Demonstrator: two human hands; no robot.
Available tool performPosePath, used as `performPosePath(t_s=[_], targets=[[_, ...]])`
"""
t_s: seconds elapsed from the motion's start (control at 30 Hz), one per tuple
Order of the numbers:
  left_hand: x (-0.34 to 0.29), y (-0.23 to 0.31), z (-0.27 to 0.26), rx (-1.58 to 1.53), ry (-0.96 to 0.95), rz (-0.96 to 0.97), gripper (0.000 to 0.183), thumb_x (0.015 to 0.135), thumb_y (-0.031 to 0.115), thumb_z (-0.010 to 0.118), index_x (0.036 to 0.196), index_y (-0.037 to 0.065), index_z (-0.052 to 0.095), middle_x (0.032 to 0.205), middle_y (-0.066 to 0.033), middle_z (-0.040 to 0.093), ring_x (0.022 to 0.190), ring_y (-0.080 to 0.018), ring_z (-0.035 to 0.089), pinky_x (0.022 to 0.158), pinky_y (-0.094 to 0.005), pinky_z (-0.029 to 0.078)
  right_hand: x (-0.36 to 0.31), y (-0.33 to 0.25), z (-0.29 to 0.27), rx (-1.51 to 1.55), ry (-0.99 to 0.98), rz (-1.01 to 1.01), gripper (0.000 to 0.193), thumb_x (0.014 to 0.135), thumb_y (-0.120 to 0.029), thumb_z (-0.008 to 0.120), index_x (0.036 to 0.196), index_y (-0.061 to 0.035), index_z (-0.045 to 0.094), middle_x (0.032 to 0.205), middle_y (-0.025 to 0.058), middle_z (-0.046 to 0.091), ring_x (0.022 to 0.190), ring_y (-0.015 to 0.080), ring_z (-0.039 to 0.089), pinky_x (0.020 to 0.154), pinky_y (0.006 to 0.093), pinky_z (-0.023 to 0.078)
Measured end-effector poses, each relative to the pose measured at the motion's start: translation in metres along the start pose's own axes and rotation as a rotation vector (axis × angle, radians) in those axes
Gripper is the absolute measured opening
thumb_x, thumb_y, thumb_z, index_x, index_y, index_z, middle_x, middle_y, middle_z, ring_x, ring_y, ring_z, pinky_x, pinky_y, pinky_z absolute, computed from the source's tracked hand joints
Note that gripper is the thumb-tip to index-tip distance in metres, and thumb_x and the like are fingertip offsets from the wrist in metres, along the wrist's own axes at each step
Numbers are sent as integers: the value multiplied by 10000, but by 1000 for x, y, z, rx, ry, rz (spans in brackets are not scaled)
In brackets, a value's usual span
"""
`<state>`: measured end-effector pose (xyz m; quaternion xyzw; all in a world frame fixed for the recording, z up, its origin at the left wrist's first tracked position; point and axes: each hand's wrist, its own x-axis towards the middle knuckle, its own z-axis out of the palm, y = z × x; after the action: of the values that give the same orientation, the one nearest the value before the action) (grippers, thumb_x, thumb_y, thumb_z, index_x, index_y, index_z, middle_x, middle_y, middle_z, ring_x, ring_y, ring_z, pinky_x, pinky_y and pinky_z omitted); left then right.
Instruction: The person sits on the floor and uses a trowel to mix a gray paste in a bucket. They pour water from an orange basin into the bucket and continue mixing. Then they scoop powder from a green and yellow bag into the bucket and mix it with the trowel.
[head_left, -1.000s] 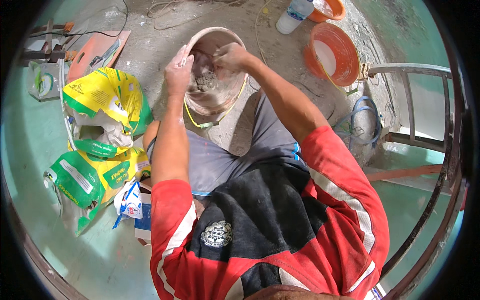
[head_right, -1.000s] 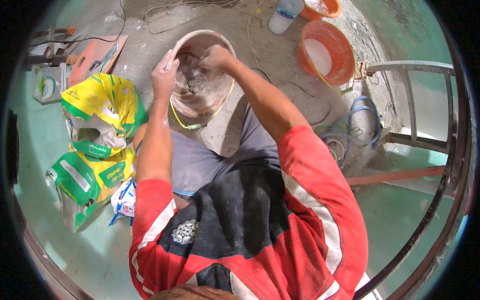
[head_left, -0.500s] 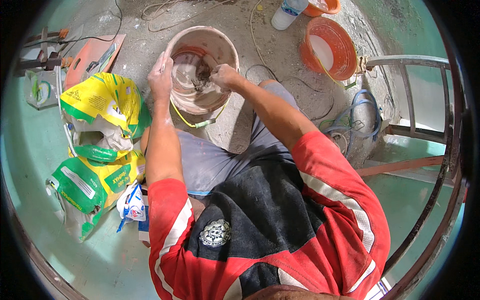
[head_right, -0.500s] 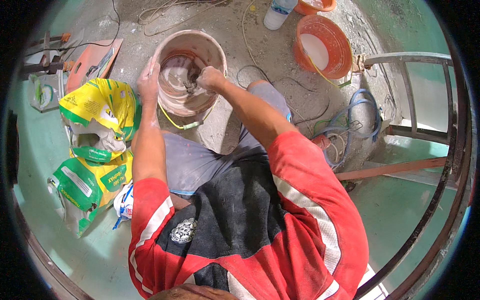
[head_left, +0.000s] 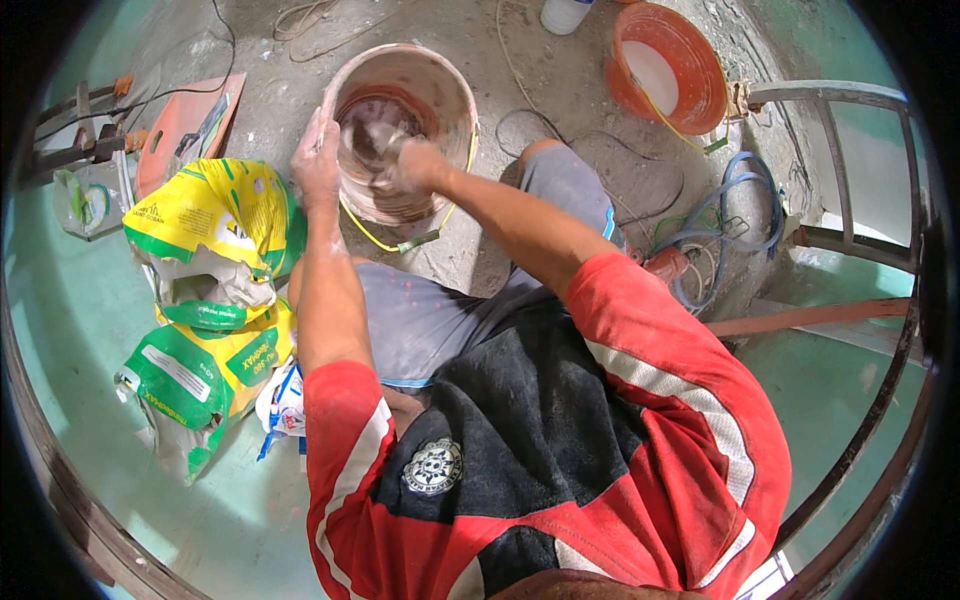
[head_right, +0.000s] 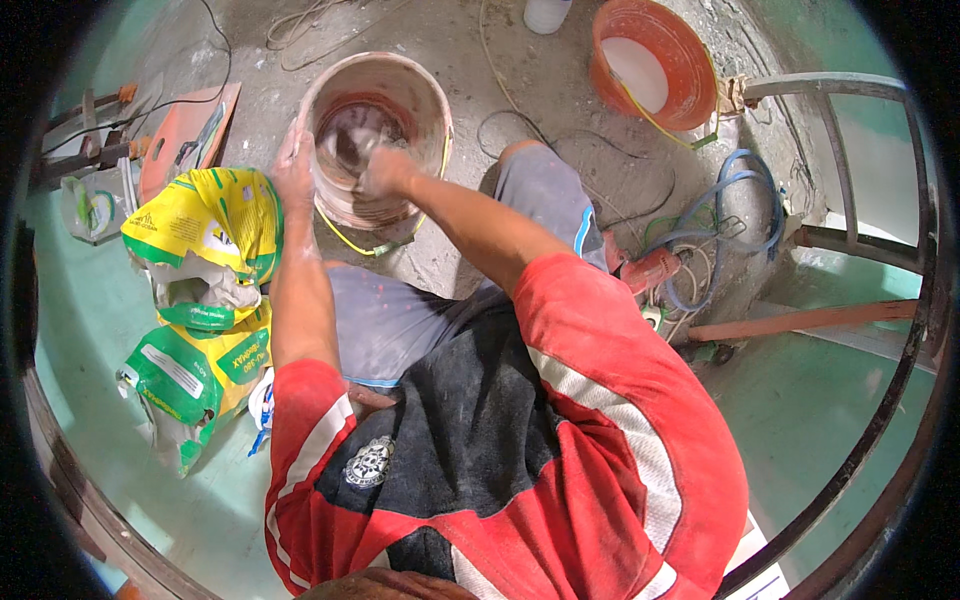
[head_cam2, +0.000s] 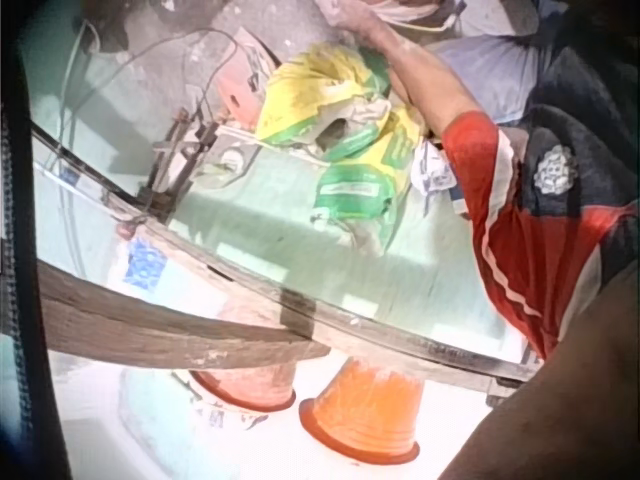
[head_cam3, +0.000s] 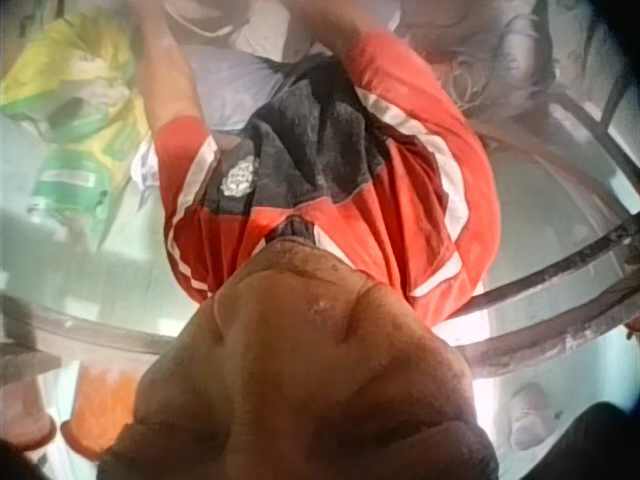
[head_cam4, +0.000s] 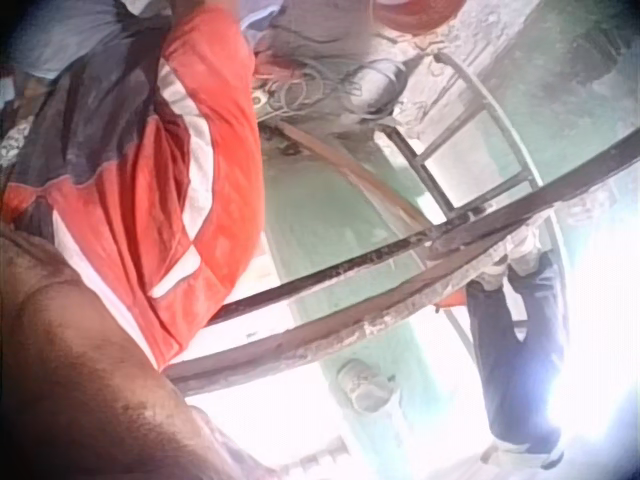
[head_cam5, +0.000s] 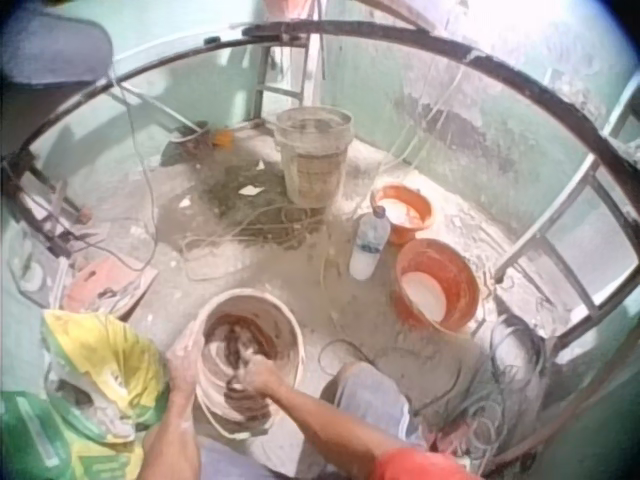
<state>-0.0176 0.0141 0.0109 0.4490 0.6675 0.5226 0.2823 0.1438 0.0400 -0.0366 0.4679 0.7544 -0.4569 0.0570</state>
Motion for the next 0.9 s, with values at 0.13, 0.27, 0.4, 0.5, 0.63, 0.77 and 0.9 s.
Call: performPosePath(t_s=[0.13, 0.27, 0.4, 0.5, 0.63, 0.77, 0.9], targets=[[1, -7, -6, 2, 14, -90, 445, 920, 180, 653, 1278, -68, 562, 1274, -121, 615, 1164, -175, 565, 1012, -294, 409, -16, -2, 11, 90, -22, -164, 381, 845, -317, 596, 1202, -200, 653, 1103, 207, 663, 978, 377, 658, 879, 406, 527], [-6, -7, -6, 85, 1, 1, 426, 924, 189, 646, 1264, -57, 581, 1243, -117, 632, 1132, -171, 575, 1005, -292, 412, -5, -2, -23, 249, 39, 80, 434, 856, -309, 567, 1260, -157, 610, 1049, 211, 678, 943, 378, 670, 826, 454, 549], [4, -6, -3, -51, -38, -10, 431, 922, 202, 647, 1258, -61, 583, 1219, -125, 647, 1136, -189, 582, 1010, -300, 408, 18, 20, 30, -111, 23, -280, 371, 816, -262, 572, 1152, -120, 640, 987, 223, 680, 876, 370, 684, 793, 458, 553], [0, -8, -6, 22, -7, -32, 429, 919, 196, 647, 1257, -61, 584, 1220, -129, 647, 1139, -192, 584, 1011, -303, 409, -1, 8, -8, -10, 70, -229, 443, 835, -280, 569, 1252, -135, 600, 1029, 212, 677, 890, 388, 674, 802, 464, 547], [-2, -3, -2, 95, -44, -1, 435, 913, 199, 662, 1256, -58, 586, 1225, -126, 646, 1138, -176, 581, 998, -299, 420, -1, 11, 3, -40, 88, -151, 323, 802, -256, 584, 1051, -71, 675, 950, 234, 682, 896, 393, 673, 810, 463, 543], [5, -6, -1, 72, -14, -12, 442, 909, 217, 671, 1260, -38, 590, 1223, -126, 649, 1119, -171, 590, 988, -295, 427, -11, 15, -9, -169, -135, -283, 259, 760, -230, 611, 916, -51, 711, 931, 236, 687, 903, 387, 676, 802, 458, 542], [2, 20, 11, 119, -50, -48, 434, 905, 202, 681, 1254, -42, 594, 1213, -123, 652, 1104, -161, 594, 976, -295, 437, -1, 40, -27, -237, 19, -185, 214, 775, -190, 597, 911, -77, 717, 904, 208, 697, 873, 367, 686, 765, 464, 546]])
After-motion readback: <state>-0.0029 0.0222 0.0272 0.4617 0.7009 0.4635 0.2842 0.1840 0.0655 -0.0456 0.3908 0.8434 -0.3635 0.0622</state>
